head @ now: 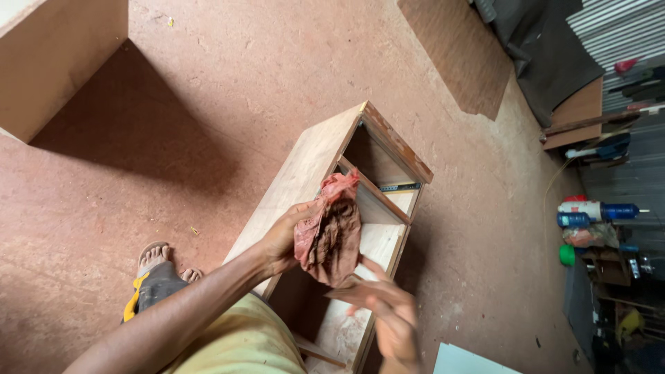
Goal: The person sands the edges and surfaces of a wooden cabinet using a sanding block. They move around the cabinet to reach different sections, including the top, sides, and interior shelves, while holding a cloth in their other hand.
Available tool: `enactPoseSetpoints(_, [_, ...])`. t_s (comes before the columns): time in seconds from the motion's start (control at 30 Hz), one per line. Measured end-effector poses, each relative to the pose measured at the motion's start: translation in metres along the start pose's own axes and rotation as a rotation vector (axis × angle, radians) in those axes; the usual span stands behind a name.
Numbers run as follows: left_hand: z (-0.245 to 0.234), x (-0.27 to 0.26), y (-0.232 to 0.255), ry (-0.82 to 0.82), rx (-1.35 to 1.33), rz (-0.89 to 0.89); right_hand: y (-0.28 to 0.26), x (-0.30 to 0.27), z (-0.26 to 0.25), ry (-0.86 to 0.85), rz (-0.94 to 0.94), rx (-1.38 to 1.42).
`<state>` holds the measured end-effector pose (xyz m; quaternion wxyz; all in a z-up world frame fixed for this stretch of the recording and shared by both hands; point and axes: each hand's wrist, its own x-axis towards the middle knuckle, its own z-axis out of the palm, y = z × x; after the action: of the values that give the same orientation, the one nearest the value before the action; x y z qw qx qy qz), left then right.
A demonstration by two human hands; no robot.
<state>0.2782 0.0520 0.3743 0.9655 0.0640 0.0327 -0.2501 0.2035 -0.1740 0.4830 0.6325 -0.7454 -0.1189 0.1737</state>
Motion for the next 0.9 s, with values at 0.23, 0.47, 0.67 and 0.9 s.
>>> enactPoseSetpoints(0.23, [0.010,-0.004,0.015,0.014,0.246,0.007,-0.081,0.023,0.029,0.416,-0.006,-0.478])
enactPoseSetpoints(0.47, [0.015,0.000,0.021,-0.025,0.528,0.199,-0.116,0.070,0.075,0.234,-0.253,-0.765])
enactPoseSetpoints(0.67, [0.036,-0.009,0.036,0.067,0.493,0.259,-0.104,0.079,0.085,0.167,-0.222,-0.743])
enactPoseSetpoints(0.9, [0.043,-0.014,0.039,0.134,0.391,0.299,-0.054,0.077,0.095,0.215,-0.183,-0.494])
